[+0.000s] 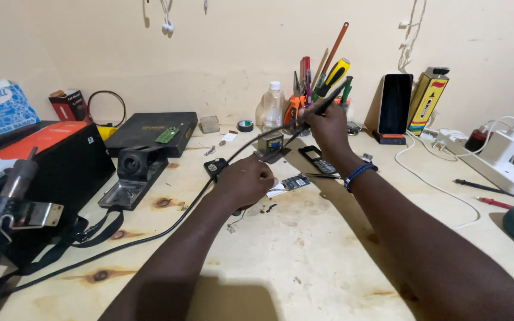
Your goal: Soldering and repairing components on a small electronic circuit board at a workbench.
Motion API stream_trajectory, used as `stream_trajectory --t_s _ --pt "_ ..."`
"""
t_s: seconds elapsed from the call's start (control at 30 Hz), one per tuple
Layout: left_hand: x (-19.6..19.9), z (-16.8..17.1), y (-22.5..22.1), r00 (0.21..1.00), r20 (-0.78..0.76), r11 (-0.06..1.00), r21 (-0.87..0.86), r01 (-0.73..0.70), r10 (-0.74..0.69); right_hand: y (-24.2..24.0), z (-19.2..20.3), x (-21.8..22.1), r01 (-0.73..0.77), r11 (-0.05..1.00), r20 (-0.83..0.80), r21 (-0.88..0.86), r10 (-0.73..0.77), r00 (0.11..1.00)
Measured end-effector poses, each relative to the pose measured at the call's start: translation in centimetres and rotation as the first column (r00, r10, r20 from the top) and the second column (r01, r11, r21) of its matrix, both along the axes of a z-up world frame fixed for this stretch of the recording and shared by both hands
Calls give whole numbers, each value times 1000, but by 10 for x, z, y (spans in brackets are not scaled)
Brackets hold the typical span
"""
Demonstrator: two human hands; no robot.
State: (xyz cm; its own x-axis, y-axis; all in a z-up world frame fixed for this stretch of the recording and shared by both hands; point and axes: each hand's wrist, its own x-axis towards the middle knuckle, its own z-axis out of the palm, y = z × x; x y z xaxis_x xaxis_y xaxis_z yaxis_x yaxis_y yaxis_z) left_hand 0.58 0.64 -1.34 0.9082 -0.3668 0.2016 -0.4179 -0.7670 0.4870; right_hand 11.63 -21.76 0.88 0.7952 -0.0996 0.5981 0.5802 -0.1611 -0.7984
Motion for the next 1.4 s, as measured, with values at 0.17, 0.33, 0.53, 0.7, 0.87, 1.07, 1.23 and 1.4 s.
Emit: stream_trajectory --t_s 0.17,0.33,0.53,0.7,0.87,1.07,1.23,1.4 --pt "-23 19 -5 1000 -16 1000 25 -9 9 3 -3 -61 -51 998 -33 -48 50 998" --pt "-22 19 -11 1000 -29 993 120 -10 13 -9 -30 -109 -113 994 -122 -1 112 986" --pt "-8 2 -21 990 -102 991 100 -88 98 -23 -37 -130 -2 970 310 -244 80 947" --pt "2 -4 -18 981 -124 988 26 -150 152 -18 -41 -132 56 914 405 -402 123 906" --pt "16 -9 -7 974 -132 983 27 -180 182 -21 -44 -129 45 914 421 -402 140 896" --pt "24 -16 10 973 -131 982 47 -184 188 -17 -42 -135 70 890 484 -451 179 856" --pt "33 -19 6 987 -64 983 122 -138 146 -7 -35 -151 93 867 573 -489 239 784" --pt "34 -31 15 997 -46 994 -94 -59 55 -8 -44 -144 51 849 617 -526 340 710"
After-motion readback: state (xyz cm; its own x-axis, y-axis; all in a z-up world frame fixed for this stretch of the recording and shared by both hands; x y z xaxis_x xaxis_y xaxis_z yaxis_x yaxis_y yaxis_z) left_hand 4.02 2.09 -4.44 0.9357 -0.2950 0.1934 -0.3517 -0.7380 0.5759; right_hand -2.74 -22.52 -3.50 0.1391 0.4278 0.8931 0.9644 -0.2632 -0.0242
